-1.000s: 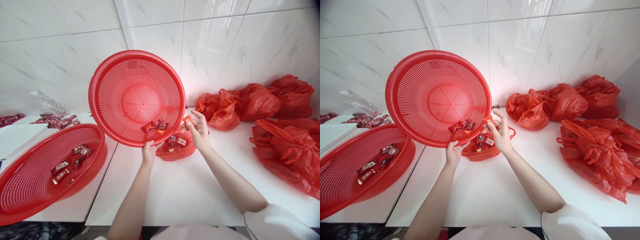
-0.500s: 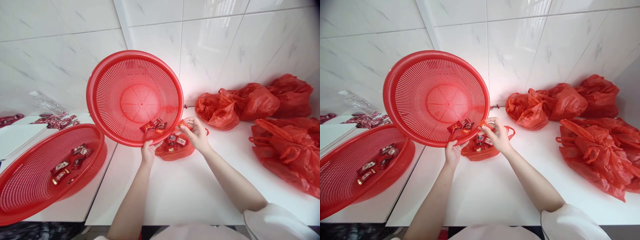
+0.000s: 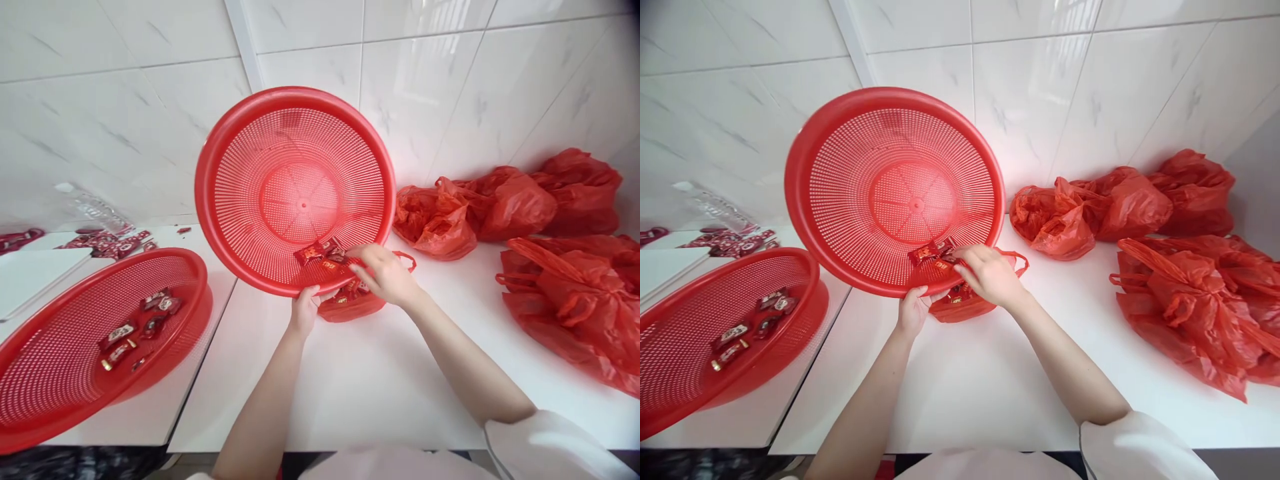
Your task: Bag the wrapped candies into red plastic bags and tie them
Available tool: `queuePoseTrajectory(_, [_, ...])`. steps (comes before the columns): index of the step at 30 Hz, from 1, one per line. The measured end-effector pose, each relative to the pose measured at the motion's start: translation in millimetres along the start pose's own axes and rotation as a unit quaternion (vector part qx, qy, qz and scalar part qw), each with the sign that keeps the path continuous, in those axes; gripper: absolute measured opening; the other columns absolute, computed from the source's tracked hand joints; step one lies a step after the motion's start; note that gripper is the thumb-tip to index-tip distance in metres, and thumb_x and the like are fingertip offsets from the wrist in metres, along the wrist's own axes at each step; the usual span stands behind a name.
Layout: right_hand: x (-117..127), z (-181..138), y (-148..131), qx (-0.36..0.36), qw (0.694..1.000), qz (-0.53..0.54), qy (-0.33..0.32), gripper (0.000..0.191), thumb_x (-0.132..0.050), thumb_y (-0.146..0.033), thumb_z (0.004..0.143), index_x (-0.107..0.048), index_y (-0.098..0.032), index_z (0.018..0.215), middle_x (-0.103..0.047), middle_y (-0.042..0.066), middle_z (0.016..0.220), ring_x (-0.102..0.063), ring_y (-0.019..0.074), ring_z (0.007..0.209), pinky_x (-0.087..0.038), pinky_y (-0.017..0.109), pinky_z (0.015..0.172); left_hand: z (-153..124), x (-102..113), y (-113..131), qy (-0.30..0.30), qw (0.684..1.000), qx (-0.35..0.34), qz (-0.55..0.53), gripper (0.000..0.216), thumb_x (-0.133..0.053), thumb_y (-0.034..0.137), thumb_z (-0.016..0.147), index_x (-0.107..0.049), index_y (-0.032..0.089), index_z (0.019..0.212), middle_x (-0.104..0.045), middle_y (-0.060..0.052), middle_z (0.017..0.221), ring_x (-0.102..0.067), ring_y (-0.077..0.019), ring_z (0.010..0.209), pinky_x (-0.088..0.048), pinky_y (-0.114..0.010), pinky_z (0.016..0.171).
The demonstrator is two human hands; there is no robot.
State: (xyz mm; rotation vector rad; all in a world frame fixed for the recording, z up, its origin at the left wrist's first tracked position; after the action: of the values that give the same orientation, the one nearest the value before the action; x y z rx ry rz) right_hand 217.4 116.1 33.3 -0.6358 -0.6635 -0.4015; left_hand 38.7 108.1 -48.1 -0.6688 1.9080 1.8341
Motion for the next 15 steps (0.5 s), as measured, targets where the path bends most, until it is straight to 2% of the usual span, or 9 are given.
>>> queuePoseTrajectory(3, [-17,-4,-4,0.046,0.994,-0.037,-0.088,0.052,-0.048,-0.046,0.093,-0.044,-0.019,0.138,-0.054,0.015,0.136,-0.047,0.0291,0.129,-0.033,0.055,0.108,-5,-7,-5,-0.027,0.999,0.025,0.006,0.031,-0.065,0.018,0.063,-0.067,0.018,0.094,-0.073,-0.006,0.095,-0.065,-0.032,0.102,-0.051,-0.055,0.089])
queuePoseTrajectory(5, [-26,-7,-2,0.055,0.99,-0.065,-0.112,0.062,-0.053,-0.053,0.089,-0.044,-0.016,0.138,-0.056,0.018,0.133,-0.048,0.032,0.128,-0.018,0.063,0.112,-6,-8,-7,-0.025,0.999,0.03,0.013,0.028,-0.066,0.019,0.062,-0.067,0.017,0.09,-0.073,-0.006,0.091,-0.065,-0.0323,0.102,-0.052,-0.054,0.088])
queuePoseTrajectory(6, [-29,-8,-1,0.06,0.989,-0.07,-0.119,0.062,-0.056,-0.053,0.087,-0.048,-0.015,0.135,-0.06,0.018,0.128,-0.051,0.0321,0.125,-0.012,0.064,0.113,-6,-7,-8,-0.024,0.999,0.03,0.015,0.028,-0.066,0.019,0.062,-0.067,0.017,0.089,-0.073,-0.006,0.091,-0.064,-0.0324,0.103,-0.053,-0.053,0.087])
queuePoseTrajectory(8, [-30,-8,1,0.068,0.988,-0.065,-0.123,0.052,-0.06,-0.048,0.086,-0.055,-0.016,0.127,-0.065,0.015,0.119,-0.055,0.0303,0.119,-0.008,0.064,0.114,-5,-7,-8,-0.029,0.999,0.029,0.014,0.027,-0.065,0.02,0.062,-0.067,0.017,0.089,-0.073,-0.006,0.092,-0.064,-0.0327,0.105,-0.054,-0.052,0.086])
queuePoseTrajectory(10, [-27,-8,1,0.082,0.989,-0.04,-0.114,0.036,-0.059,-0.039,0.089,-0.06,-0.018,0.119,-0.069,0.011,0.111,-0.06,0.0269,0.112,-0.014,0.062,0.114,-3,-5,-6,-0.031,0.999,0.025,0.006,0.027,-0.064,0.021,0.064,-0.068,0.016,0.091,-0.073,-0.007,0.096,-0.064,-0.0324,0.105,-0.054,-0.051,0.086])
queuePoseTrajectory(12, [-22,-6,-3,0.091,0.991,0.01,-0.095,0.025,-0.054,-0.031,0.092,-0.061,-0.022,0.115,-0.071,0.007,0.104,-0.064,0.0227,0.101,-0.031,0.055,0.109,-1,-2,-2,-0.025,1.0,0.017,-0.004,0.028,-0.064,0.021,0.065,-0.069,0.016,0.092,-0.073,-0.007,0.098,-0.064,-0.0318,0.104,-0.054,-0.051,0.086])
queuePoseTrajectory(14, [-15,-5,-6,0.071,0.993,0.072,-0.066,0.026,-0.051,-0.028,0.094,-0.058,-0.024,0.119,-0.069,0.006,0.107,-0.066,0.0203,0.094,-0.049,0.044,0.093,1,0,1,-0.022,1.0,0.012,-0.008,0.029,-0.064,0.021,0.065,-0.069,0.015,0.093,-0.073,-0.007,0.099,-0.064,-0.0314,0.104,-0.054,-0.051,0.087])
queuePoseTrajectory(15, [-12,-5,-7,0.049,0.992,0.099,-0.053,0.03,-0.051,-0.028,0.093,-0.053,-0.025,0.124,-0.067,0.008,0.112,-0.066,0.0197,0.092,-0.053,0.038,0.084,2,1,3,-0.021,1.0,0.01,-0.007,0.029,-0.063,0.021,0.066,-0.069,0.015,0.094,-0.073,-0.008,0.099,-0.064,-0.0314,0.105,-0.054,-0.051,0.088])
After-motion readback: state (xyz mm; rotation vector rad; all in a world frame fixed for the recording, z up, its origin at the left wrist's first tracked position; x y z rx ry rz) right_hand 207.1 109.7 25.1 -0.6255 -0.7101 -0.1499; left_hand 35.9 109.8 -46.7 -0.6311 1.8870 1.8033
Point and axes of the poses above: each hand's wrist, its own z-axis towards the middle knuckle, its own x-axis out of the back of the hand, y = z × x, the point moved 4 cm from there along z, towards the middle knuckle
